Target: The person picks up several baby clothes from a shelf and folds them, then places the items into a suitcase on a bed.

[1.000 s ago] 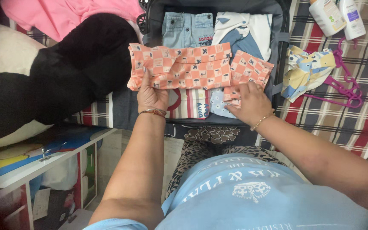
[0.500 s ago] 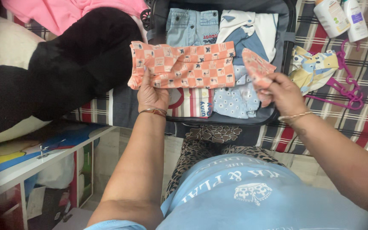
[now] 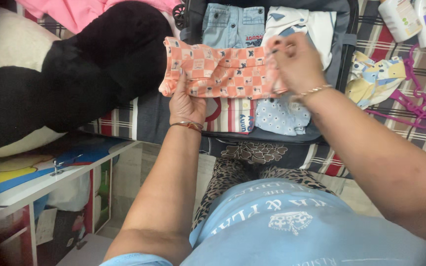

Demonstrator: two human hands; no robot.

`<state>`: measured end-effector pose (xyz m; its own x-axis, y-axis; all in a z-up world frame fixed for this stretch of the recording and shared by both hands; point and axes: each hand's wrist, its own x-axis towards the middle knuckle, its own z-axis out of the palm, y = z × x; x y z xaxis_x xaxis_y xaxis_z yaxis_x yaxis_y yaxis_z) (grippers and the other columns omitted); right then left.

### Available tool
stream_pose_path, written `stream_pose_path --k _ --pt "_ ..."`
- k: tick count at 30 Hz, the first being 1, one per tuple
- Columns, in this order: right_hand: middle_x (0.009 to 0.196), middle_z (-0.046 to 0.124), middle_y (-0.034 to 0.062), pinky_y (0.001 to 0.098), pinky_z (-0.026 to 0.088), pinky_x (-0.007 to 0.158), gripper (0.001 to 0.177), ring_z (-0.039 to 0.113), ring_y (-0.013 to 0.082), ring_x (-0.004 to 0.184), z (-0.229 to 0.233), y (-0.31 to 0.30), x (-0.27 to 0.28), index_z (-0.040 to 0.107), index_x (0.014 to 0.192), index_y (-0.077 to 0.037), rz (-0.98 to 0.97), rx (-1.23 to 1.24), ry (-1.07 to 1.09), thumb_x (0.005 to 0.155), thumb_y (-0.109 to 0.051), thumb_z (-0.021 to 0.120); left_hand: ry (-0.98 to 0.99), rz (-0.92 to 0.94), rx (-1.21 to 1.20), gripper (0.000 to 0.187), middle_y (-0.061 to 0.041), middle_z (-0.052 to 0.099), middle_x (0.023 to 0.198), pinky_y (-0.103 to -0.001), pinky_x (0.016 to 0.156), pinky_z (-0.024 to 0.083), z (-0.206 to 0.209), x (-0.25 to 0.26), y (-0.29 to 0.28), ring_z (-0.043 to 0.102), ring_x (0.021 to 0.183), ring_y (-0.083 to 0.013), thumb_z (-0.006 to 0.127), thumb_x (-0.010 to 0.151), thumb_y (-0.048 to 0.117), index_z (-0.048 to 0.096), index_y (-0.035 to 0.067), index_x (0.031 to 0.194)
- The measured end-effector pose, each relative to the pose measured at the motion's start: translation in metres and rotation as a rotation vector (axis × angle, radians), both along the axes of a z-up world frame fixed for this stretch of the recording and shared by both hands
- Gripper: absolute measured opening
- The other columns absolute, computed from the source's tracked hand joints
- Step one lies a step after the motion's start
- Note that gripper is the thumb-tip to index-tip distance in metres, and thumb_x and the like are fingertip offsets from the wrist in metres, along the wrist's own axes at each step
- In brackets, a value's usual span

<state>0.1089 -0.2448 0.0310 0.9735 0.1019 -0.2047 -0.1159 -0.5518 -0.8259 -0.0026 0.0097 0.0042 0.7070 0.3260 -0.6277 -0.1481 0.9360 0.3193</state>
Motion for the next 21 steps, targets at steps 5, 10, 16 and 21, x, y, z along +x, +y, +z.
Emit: stream_pose_path --k 5,10,16,21 --pt "0.091 0.073 0.0149 0.0369 0.054 0.074 0.028 0.07 0.0246 0.08 -0.045 0.062 -0.012 0.064 0.106 -0.006 0.222 -0.203 0.112 0.089 -0.025 0.074 -0.014 -0.016 0.03 0.04 -0.009 0.067 0.131 -0.044 0.109 0.051 -0.001 -0.004 0.002 0.064 0.123 -0.0248 0.07 0.094 0.01 0.06 0.006 0.132" --pt "0.098 0.075 0.0127 0.0353 0.056 0.079 0.038 0.073 0.0212 0.086 -0.042 0.076 -0.014 0.062 0.112 -0.004 0.096 -0.087 0.205 0.089 -0.033 0.07 -0.021 -0.032 0.081 0.04 -0.008 0.067 0.131 -0.043 0.11 0.051 -0.013 -0.008 0.003 0.064 0.122 -0.0236 0.069 0.095 0.007 0.059 0.007 0.133" --pt "0.131 0.066 0.0132 0.0313 0.051 0.101 0.058 0.064 0.0203 0.119 -0.07 0.072 -0.009 0.053 0.14 -0.003 0.201 0.248 0.539 0.097 -0.043 0.058 -0.032 -0.053 0.126 0.043 -0.007 0.068 0.13 -0.042 0.105 0.053 -0.018 -0.01 0.002 0.066 0.12 -0.0228 0.069 0.094 0.01 0.058 0.006 0.136" --pt "0.146 0.056 0.0106 0.0351 0.039 0.117 0.074 0.052 0.0231 0.137 -0.05 0.042 -0.008 0.046 0.151 -0.01 0.065 0.654 0.788 0.095 -0.058 0.048 0.191 -0.061 0.489 0.041 -0.01 0.069 0.131 -0.039 0.099 0.053 0.0 0.001 -0.02 0.066 0.117 -0.0227 0.068 0.098 0.015 0.062 0.0 0.136"
